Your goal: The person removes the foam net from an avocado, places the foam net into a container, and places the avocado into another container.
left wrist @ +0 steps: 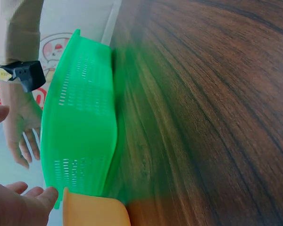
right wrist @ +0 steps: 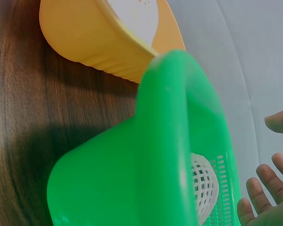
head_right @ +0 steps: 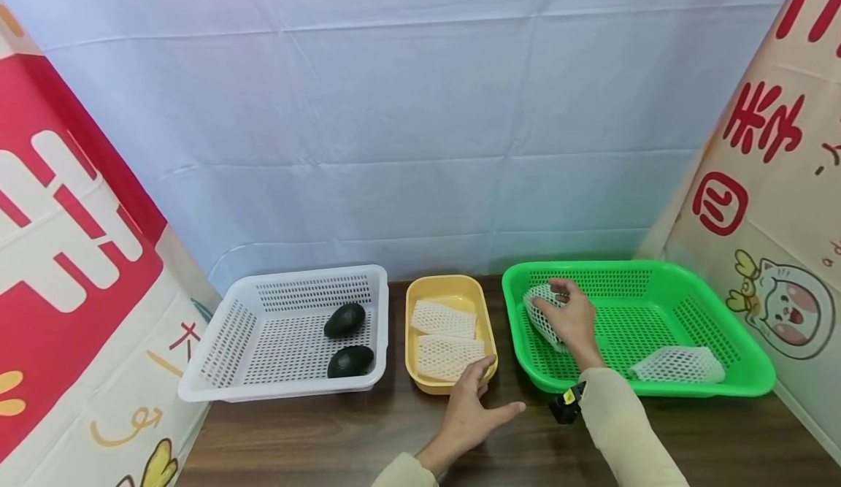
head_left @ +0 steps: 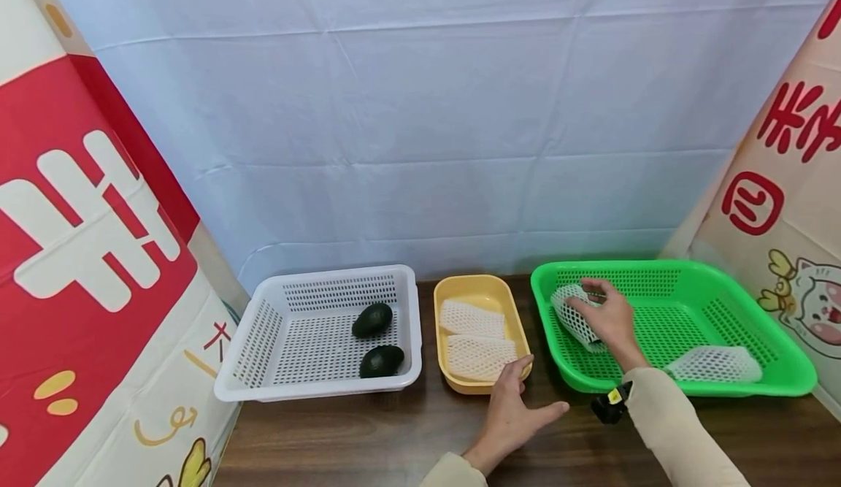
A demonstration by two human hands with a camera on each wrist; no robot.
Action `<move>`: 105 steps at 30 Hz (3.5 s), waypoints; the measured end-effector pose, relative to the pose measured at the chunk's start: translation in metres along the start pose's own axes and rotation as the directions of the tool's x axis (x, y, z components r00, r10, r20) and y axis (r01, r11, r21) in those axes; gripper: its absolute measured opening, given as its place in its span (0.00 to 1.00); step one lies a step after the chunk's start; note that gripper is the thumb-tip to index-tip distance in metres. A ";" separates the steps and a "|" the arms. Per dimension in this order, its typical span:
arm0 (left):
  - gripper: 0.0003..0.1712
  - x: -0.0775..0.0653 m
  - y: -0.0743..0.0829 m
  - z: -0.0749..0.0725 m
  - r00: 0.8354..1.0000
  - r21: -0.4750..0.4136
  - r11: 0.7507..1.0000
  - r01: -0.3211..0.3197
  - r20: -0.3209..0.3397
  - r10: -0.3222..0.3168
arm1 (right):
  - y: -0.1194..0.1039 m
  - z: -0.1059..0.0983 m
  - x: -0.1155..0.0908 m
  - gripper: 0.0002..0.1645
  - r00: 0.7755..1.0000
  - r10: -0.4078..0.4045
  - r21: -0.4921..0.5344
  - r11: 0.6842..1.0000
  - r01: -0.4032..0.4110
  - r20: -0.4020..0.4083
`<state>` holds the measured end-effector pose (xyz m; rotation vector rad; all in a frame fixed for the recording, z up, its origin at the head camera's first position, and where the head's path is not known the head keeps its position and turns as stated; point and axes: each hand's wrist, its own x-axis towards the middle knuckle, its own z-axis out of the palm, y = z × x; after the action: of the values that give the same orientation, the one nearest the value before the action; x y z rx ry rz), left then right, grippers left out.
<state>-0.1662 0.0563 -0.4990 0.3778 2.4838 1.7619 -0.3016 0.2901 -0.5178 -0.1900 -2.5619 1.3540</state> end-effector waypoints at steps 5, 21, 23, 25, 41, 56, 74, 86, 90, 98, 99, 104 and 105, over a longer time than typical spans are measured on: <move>0.41 0.003 0.001 0.003 1.000 -0.007 1.000 0.024 0.014 -0.024 | 0.032 0.008 0.015 0.37 0.998 -0.042 -0.053 0.998 0.039 -0.055; 0.46 0.012 0.002 0.018 0.999 0.069 0.997 0.043 0.020 -0.045 | 0.008 -0.008 0.017 0.42 0.998 0.045 -0.037 0.998 -0.047 -0.033; 0.46 0.013 0.002 0.019 0.999 0.061 0.997 0.047 0.022 -0.049 | -0.017 -0.014 0.005 0.42 0.998 0.059 -0.017 0.998 -0.059 -0.015; 0.47 0.014 0.002 0.020 0.999 0.054 0.997 0.047 0.022 -0.048 | -0.035 -0.017 -0.005 0.41 0.998 0.055 -0.017 0.998 -0.056 -0.028; 0.54 0.022 0.004 0.028 0.997 0.029 0.999 0.044 0.063 -0.045 | 0.064 0.010 0.040 0.45 0.992 -0.003 -0.088 0.996 -0.008 -0.124; 0.54 0.027 0.002 0.033 0.994 0.009 0.999 0.042 0.096 -0.043 | 0.064 0.003 0.052 0.50 0.998 0.057 -0.058 0.997 -0.059 -0.029; 0.53 0.030 0.007 0.043 0.990 -0.021 0.998 0.055 0.130 -0.052 | 0.033 -0.015 0.035 0.64 0.955 0.242 -0.038 0.970 -0.239 0.169; 0.56 0.035 0.002 0.047 0.996 -0.004 0.999 0.033 0.085 -0.033 | -0.003 -0.021 0.013 0.64 0.869 0.305 0.008 0.942 -0.334 0.390; 0.55 0.036 0.001 0.048 0.996 -0.009 1.000 0.016 0.084 -0.015 | -0.005 -0.019 0.011 0.61 0.864 0.280 0.012 0.950 -0.313 0.418; 0.53 0.037 0.002 0.049 0.998 -0.038 0.999 0.015 0.068 -0.012 | -0.002 -0.016 0.010 0.60 0.861 0.256 0.050 0.950 -0.308 0.439; 0.53 0.037 0.001 0.049 0.998 -0.037 0.999 0.010 0.062 -0.008 | 0.000 -0.016 0.010 0.60 0.860 0.250 0.059 0.950 -0.307 0.445; 0.53 0.037 -0.001 0.051 1.000 -0.023 1.000 -0.011 0.018 0.011 | 0.029 -0.011 0.023 0.65 0.853 0.257 0.069 0.945 -0.321 0.455; 0.53 0.038 -0.001 0.051 1.000 -0.022 1.000 -0.009 0.013 0.009 | 0.035 -0.011 0.026 0.66 0.850 0.256 0.072 0.943 -0.324 0.461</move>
<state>-0.1926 0.1118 -0.5144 0.3989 2.4551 1.7826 -0.3238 0.3239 -0.5370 -0.2798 -2.8699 1.8879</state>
